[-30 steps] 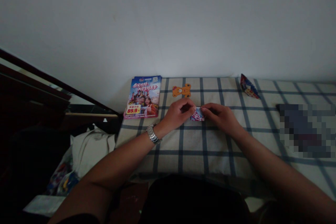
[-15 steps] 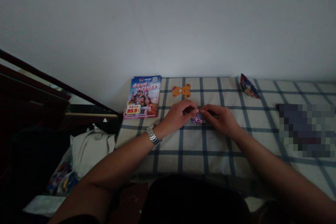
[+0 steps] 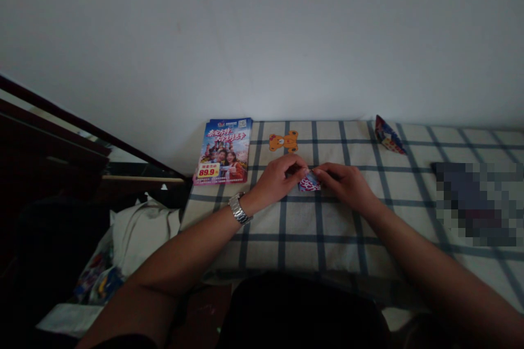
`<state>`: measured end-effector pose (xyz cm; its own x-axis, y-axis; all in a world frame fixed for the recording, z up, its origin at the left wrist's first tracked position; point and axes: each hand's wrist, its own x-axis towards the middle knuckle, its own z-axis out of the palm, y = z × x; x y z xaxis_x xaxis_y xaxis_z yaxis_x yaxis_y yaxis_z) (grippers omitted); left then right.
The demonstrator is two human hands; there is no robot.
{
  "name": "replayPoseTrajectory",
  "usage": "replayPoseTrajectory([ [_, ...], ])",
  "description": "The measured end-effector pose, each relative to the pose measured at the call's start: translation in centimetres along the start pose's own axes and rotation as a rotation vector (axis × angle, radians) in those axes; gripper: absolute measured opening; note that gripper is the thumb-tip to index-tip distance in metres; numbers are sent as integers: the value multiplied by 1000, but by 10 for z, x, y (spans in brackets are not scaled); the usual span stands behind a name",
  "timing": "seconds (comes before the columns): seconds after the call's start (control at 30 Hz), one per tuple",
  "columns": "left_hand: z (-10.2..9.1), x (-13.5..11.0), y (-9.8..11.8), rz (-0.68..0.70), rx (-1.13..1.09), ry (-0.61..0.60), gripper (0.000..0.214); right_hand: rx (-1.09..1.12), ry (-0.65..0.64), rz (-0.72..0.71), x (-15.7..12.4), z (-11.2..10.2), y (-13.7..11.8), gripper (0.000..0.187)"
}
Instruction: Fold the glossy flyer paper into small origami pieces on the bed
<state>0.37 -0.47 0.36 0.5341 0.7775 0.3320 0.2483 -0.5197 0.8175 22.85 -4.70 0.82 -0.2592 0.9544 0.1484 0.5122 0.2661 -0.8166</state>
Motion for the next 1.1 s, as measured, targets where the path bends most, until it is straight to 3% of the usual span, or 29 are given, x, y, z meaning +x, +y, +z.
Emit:
replayPoseTrajectory([
  [0.33,2,-1,-2,-29,-4,-10,20,-38,5,-20,1,-1,0,34],
  [0.77,3,-1,-8,-63,-73,24,25,80,-10,86,1,2,3,37],
  [1.1,2,-1,-5,-71,-56,3,26,2,-5,43,1,0,0,38],
])
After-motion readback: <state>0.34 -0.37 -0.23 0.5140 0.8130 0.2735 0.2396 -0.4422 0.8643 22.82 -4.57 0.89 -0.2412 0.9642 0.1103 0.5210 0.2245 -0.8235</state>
